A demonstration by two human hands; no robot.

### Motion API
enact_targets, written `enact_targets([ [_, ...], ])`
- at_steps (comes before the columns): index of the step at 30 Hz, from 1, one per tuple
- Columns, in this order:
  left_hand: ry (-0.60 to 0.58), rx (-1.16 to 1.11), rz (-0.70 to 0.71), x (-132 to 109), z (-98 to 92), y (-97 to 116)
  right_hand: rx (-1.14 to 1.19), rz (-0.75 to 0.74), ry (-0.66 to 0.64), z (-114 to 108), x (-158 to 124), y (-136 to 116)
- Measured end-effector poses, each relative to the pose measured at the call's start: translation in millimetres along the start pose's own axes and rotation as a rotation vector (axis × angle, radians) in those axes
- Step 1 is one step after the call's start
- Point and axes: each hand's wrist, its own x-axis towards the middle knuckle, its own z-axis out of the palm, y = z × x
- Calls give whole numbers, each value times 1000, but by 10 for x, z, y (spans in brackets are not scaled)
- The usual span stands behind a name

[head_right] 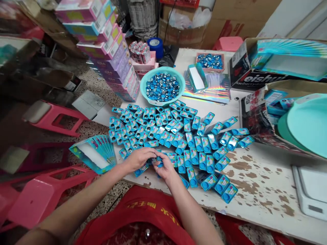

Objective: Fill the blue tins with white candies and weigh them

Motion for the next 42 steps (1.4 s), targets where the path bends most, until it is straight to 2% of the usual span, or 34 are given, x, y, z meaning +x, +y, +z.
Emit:
enact_targets([
  [2,-29,37,12,-146,56,54,-2,66,39,59,-3,80],
  [7,-104,153,-90,-523,182,77,-63,165,129,213,34,303],
  [9,-78,111,-96,-633,198,35,-86,180,151,254,69,372],
  [10,-27,62,-114,-670,189,-5,-94,184,155,270,86,397],
  [12,161,-86,-267,-702,132,-125,-107,177,164,292,112,423],
  [14,355,-299,-562,-687,39,-289,-118,167,177,301,124,422],
  [16,425,-495,-836,-641,-55,-465,-115,164,173,297,119,406],
  [17,412,-549,-927,-611,-93,-546,-109,162,162,290,111,395],
  [19,320,-523,-1004,-545,-143,-674,-93,142,124,269,86,375],
  [24,-72,72,-1039,-311,-197,-794,-103,73,60,220,31,337],
  [27,-199,258,-1039,-168,-253,-789,-112,45,56,208,35,312],
  [34,-281,288,-989,-145,-301,-665,-48,-2,95,128,39,211],
  [39,-260,323,-1058,-106,-244,-616,-32,-32,129,119,-9,134],
  [42,-238,329,-1038,-164,-231,-601,25,-15,175,164,-23,148],
])
